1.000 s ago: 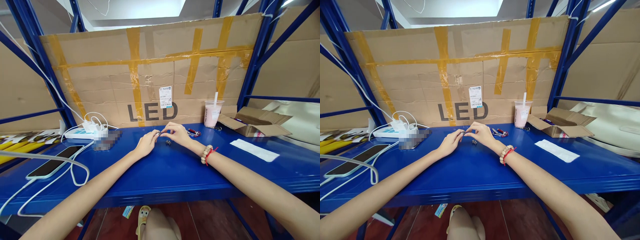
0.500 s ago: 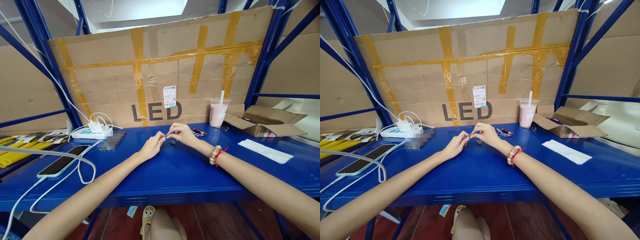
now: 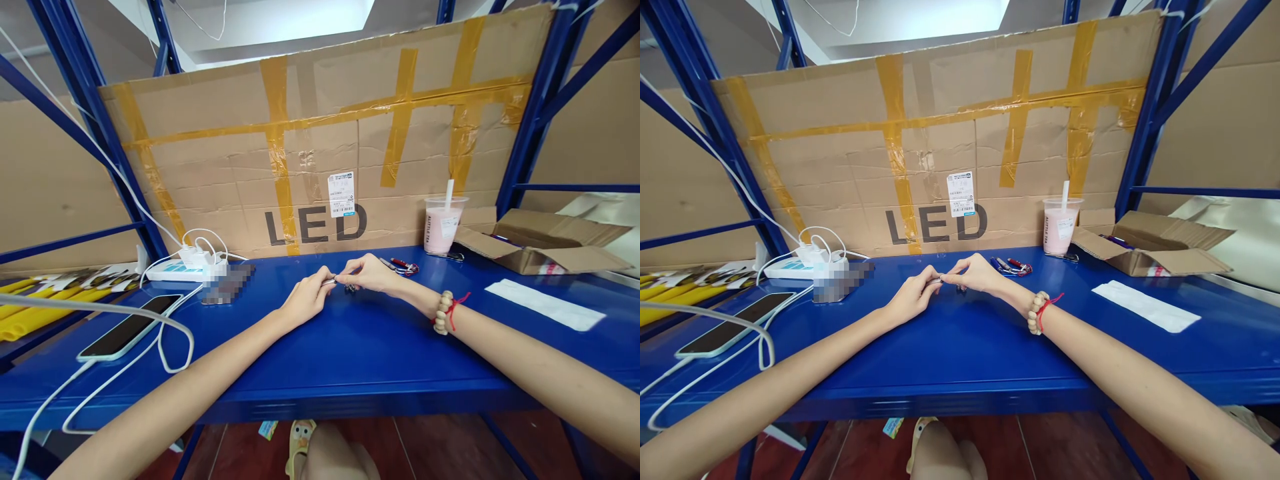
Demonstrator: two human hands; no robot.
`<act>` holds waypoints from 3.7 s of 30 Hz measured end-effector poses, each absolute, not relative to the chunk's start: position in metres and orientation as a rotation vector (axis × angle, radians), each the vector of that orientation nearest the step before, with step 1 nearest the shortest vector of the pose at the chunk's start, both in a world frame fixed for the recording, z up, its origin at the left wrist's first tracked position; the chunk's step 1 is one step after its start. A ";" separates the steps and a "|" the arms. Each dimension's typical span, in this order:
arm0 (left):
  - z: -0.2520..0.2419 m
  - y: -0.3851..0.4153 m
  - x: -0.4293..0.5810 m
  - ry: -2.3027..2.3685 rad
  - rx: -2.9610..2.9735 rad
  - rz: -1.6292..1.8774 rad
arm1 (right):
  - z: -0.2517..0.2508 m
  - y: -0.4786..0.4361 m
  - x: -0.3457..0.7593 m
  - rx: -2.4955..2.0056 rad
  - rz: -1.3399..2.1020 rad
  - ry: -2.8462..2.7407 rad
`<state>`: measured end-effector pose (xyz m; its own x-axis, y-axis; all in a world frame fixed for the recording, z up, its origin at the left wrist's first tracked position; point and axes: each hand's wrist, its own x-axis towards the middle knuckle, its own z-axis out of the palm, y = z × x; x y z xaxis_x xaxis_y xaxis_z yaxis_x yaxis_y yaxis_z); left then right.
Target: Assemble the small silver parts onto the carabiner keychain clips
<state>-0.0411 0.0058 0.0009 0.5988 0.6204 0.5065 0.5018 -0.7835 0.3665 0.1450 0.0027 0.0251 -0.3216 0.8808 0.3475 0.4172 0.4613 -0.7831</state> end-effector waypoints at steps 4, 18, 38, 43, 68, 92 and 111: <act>0.001 0.009 -0.040 0.948 2.621 0.975 | 0.025 0.006 0.146 -1.122 0.801 -1.874; 0.001 0.005 -0.038 0.925 2.563 0.943 | 0.017 0.019 0.157 -1.021 0.755 -2.027; -0.001 0.009 -0.038 1.039 2.683 0.936 | 0.015 0.012 0.149 -1.194 0.854 -1.950; -0.001 0.012 -0.038 1.208 2.807 0.832 | 0.005 0.022 0.150 -1.174 0.787 -1.998; 0.007 0.013 -0.042 1.333 2.872 0.821 | 0.019 0.003 0.141 -1.087 -0.291 -2.101; 0.007 0.005 -0.042 1.099 2.802 0.772 | 0.015 0.010 0.145 -0.948 -0.079 -2.086; 0.005 0.001 -0.043 1.055 2.656 0.975 | 0.024 -0.001 0.135 -1.157 0.882 -1.749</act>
